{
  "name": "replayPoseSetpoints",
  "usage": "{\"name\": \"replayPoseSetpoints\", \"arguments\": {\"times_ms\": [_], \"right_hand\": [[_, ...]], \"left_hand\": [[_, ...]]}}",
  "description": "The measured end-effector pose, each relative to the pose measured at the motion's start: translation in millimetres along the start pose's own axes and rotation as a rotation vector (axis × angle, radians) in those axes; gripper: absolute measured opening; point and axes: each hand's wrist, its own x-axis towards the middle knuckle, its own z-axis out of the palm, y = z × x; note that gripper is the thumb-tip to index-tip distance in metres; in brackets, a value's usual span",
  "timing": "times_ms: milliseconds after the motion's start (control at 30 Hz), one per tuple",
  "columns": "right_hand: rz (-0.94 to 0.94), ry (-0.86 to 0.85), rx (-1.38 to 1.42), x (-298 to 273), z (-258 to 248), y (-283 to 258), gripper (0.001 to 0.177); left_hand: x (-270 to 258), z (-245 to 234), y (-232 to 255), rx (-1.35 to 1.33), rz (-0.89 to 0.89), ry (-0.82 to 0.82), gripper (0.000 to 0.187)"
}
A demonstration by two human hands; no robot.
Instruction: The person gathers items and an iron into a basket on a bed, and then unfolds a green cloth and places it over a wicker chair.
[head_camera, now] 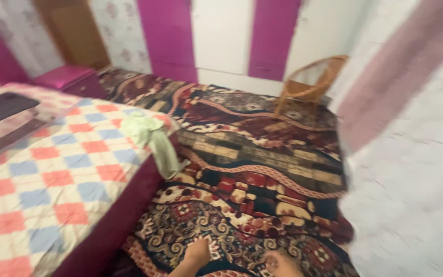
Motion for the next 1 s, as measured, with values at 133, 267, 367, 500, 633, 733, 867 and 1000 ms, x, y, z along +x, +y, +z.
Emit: {"name": "replayPoseSetpoints", "arguments": {"times_ms": [133, 267, 367, 500, 633, 733, 867, 1000], "right_hand": [[-0.221, 0.087, 0.106, 63, -14, -38, 0.049], [-0.304, 0.116, 0.14, 121, -3, -77, 0.055], [-0.254, 0.064, 0.008, 146, 8, -85, 0.058], [-0.407, 0.078, -0.083, 195, 16, -98, 0.062], [-0.29, -0.087, -0.037, 261, 19, -122, 0.06], [-0.447, -0.107, -0.129, 315, 9, -143, 0.057], [-0.507, -0.185, -0.124, 397, -15, -181, 0.058], [-0.498, -0.283, -0.14, 460, -20, -221, 0.059]], "left_hand": [[44, -30, -15, -0.129, -0.013, 0.143, 0.026], [62, -42, -40, -0.254, -0.012, 0.401, 0.027], [64, -52, -52, -0.29, 0.05, 0.543, 0.042], [68, -62, -62, -0.314, -0.037, 0.525, 0.044], [92, -71, -71, -0.314, -0.099, 0.463, 0.047], [129, -76, -90, -0.323, -0.06, 0.629, 0.046], [183, -101, -118, -0.169, -0.172, 0.626, 0.039], [201, -110, -135, -0.183, -0.354, 0.635, 0.043]]}}
